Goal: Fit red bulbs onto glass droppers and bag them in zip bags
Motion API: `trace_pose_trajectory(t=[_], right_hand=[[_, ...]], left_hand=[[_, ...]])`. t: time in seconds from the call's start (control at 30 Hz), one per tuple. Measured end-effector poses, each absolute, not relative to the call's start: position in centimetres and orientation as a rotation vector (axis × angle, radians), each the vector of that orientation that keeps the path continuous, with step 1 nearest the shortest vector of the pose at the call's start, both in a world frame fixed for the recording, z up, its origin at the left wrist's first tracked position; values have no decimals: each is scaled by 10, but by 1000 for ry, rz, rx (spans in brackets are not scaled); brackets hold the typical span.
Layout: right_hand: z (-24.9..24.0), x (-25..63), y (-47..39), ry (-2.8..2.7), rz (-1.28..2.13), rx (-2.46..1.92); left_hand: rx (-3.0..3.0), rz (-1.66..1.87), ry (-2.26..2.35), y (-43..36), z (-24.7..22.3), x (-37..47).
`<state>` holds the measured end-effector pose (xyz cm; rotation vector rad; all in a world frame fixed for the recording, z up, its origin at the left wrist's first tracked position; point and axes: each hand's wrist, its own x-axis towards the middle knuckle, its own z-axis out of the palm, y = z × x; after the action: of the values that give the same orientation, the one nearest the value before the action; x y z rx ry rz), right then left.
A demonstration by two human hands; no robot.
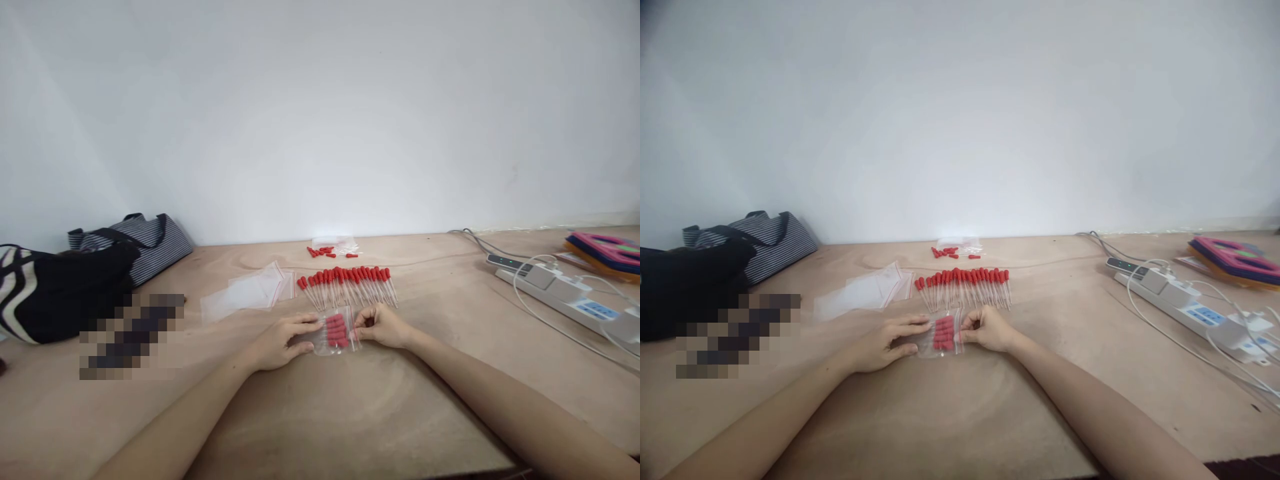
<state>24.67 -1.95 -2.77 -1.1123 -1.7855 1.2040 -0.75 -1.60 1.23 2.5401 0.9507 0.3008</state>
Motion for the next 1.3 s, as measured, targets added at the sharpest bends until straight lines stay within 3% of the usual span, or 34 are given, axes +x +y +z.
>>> trace_pose_trajectory(t=[0.17, 0.3, 0.53, 0.77, 1.0, 1.3], right_hand=[[-24, 249, -23, -1818, 1097, -1202], [-22, 244, -26, -1926, 925, -1224], [-21, 227, -27, -2048, 428, -1163], [-21, 200, -13, -2279, 11, -987], [-22, 194, -3, -2332, -46, -941], [-20, 201, 7, -2331, -61, -960]], left_hand=[[2621, 119, 882, -9, 31, -32], [2738, 166, 909, 8, 25, -54], [2939, 629, 1207, 43, -11, -64], [2731, 1076, 1229, 12, -1, -42], [2822, 599, 882, -22, 0, -27], [3262, 1005, 665, 6, -1, -42]])
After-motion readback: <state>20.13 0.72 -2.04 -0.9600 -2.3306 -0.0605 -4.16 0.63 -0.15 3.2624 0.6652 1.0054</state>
